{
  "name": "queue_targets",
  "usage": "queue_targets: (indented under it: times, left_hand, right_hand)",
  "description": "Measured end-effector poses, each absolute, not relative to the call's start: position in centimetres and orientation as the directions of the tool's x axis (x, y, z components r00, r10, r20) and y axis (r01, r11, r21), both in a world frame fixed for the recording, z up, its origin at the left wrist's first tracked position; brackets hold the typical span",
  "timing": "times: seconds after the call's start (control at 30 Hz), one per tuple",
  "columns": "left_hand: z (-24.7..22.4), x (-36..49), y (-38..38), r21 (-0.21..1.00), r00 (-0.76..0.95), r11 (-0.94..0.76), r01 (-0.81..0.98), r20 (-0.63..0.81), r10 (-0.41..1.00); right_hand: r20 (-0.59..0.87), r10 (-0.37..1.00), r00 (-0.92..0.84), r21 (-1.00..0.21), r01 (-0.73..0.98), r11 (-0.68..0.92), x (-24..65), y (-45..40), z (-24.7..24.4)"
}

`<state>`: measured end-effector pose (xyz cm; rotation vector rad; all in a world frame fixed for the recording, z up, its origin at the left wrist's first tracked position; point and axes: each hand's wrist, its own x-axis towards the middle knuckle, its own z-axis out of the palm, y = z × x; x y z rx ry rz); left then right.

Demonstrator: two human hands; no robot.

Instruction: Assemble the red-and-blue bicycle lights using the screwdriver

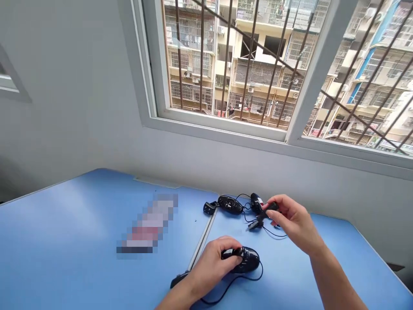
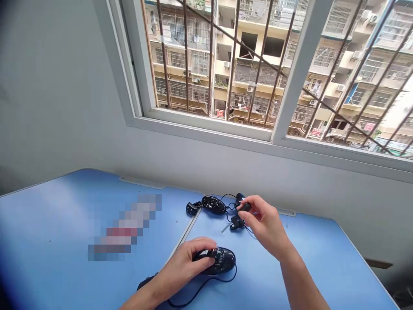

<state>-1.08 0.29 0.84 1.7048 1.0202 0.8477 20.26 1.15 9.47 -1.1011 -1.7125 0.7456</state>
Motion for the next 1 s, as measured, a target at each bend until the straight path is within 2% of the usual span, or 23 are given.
queue_targets:
  times: [0.07, 0.13, 0.2, 0.33, 0.47, 0.6, 1.0]
  left_hand:
    - [0.8, -1.1, 0.3, 0.947, 0.419, -0.207, 0.245, 0.089, 0.904]
    - [0.8, -1.0, 0.2, 0.947, 0.413, -0.209, 0.244, 0.094, 0.906]
    - [0.9, -0.8, 0.1, 0.944, 0.394, -0.214, 0.250, 0.102, 0.913]
    - [1.3, -0.4, -0.3, 0.938, 0.333, -0.202, 0.283, 0.101, 0.938]
    - [1.3, -0.3, -0.4, 0.931, 0.272, -0.188, 0.314, 0.101, 0.957]
    - [1.1, -0.3, -0.2, 0.934, 0.235, -0.175, 0.313, 0.102, 0.967]
    - [1.1, -0.4, -0.2, 0.924, 0.219, -0.181, 0.337, 0.110, 0.969]
  right_hand:
    - [0.374, 0.910, -0.182, -0.827, 0.378, 0.416, 20.7, 0.9, 9.3]
    - [0.439, 0.887, -0.145, -0.774, 0.440, 0.455, 21.0, -0.1, 9.7]
    - [0.520, 0.835, -0.179, -0.676, 0.512, 0.530, 20.9, -1.5, 10.4]
    - [0.619, 0.679, -0.394, -0.430, 0.554, 0.713, 19.9, -3.6, 10.7]
    - [0.674, 0.584, -0.452, -0.254, 0.601, 0.758, 18.4, -3.2, 9.5]
    - [0.714, 0.527, -0.461, -0.187, 0.601, 0.777, 17.6, -2.6, 8.6]
    - [0.726, 0.502, -0.470, -0.151, 0.603, 0.783, 17.0, -2.3, 7.2]
